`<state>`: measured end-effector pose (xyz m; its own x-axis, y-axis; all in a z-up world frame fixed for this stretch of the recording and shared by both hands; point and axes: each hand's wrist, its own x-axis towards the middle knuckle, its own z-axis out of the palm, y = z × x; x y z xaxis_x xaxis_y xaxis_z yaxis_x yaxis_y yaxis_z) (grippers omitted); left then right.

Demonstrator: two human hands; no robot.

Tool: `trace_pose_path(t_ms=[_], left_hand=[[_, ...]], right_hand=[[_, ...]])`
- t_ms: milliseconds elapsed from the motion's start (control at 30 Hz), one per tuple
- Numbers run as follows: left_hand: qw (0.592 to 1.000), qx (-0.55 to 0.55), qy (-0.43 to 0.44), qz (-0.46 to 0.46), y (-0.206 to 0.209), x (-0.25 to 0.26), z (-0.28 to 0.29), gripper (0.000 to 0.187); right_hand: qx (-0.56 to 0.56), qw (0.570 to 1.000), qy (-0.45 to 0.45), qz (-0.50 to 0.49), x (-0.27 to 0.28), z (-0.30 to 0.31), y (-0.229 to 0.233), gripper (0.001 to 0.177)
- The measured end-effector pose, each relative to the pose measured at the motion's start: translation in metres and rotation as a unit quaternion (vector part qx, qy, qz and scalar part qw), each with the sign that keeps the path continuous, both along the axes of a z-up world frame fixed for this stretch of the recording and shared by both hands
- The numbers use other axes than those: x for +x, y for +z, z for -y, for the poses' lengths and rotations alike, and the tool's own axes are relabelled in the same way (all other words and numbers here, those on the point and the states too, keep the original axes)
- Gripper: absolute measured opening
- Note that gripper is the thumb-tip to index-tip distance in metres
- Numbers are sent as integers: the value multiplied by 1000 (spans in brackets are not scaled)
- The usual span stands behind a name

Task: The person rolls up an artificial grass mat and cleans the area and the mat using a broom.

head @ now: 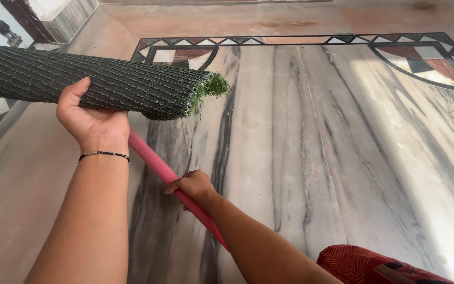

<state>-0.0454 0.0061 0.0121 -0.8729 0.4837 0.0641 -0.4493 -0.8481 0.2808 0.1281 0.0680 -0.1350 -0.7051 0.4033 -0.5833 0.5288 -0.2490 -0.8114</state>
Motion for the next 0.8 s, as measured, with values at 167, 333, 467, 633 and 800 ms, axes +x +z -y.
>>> trace_pose_path(t_ms=[167, 333, 467, 633, 800], left_hand=[[1000, -11, 1, 8, -13, -10, -4, 33], [999, -22, 20, 12, -12, -13, -12, 32], [999, -39, 19, 20, 4, -24, -16, 33], [998, -59, 20, 33, 7, -44, -14, 32], [998, -58, 29, -8, -7, -57, -6, 33]], right_hand=[[-11, 992, -128, 5, -3, -39, -20, 36], [-22, 971, -234, -35, -19, -30, 0, 33], [90, 985, -143, -32, -47, 3, 22, 28], [-76, 997, 20, -27, -98, 5, -9, 46], [-72, 995, -15, -60, -140, -24, -46, 33]])
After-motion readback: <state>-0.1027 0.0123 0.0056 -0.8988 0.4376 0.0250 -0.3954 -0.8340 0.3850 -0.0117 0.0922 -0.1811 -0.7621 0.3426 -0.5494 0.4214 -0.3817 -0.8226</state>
